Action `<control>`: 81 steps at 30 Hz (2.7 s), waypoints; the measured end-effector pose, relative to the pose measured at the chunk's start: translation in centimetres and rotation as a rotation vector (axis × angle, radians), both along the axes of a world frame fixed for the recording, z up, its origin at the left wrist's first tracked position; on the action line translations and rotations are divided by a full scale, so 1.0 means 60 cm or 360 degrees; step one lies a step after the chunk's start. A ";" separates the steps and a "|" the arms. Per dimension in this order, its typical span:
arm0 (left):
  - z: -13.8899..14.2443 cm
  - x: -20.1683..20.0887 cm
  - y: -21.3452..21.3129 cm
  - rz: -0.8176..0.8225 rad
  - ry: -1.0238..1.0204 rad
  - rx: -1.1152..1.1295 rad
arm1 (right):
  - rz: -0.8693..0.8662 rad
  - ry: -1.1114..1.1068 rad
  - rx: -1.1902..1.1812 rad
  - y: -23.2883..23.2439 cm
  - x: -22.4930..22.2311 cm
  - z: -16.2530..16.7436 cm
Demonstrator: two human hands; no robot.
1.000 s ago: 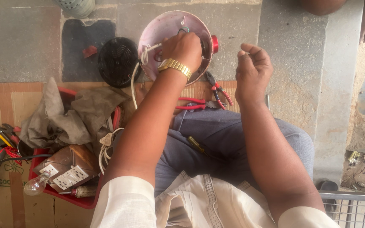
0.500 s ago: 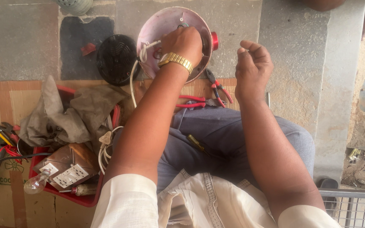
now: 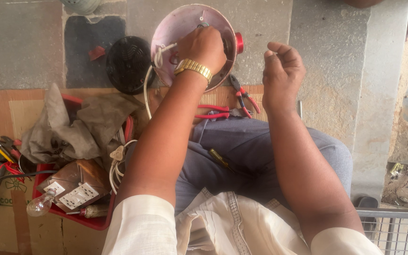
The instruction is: The person sits on the floor and repairs a small electrical device, likely a fan motor housing. They use pliers and a screwdriver to strip wires, connect them to terminals, and tighten screws. The person also handles a power cord and plugs it into a socket to test the device.
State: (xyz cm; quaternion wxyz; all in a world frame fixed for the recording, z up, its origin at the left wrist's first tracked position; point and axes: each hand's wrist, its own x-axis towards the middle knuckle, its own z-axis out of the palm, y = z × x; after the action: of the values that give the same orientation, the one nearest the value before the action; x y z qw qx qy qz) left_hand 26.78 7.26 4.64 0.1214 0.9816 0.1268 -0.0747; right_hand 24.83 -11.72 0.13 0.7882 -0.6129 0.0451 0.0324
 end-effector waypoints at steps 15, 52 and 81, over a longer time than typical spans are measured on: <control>-0.030 -0.007 0.005 -0.0004 -0.0236 0.0066 | -0.0001 -0.0031 0.0014 0.001 -0.002 -0.005; -0.060 -0.044 0.002 -0.0216 -0.0856 0.0130 | 0.0103 0.0059 -0.0056 0.006 -0.003 -0.017; -0.063 -0.044 0.005 -0.0336 -0.0869 0.0137 | 0.0133 0.0031 -0.0076 0.006 -0.001 -0.026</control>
State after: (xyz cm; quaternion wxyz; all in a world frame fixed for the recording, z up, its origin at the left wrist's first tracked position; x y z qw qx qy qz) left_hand 24.14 7.58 0.85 0.1007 0.9774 -0.0104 0.1853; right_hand 24.74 -11.38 -1.46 0.7709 -0.6324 0.0280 0.0701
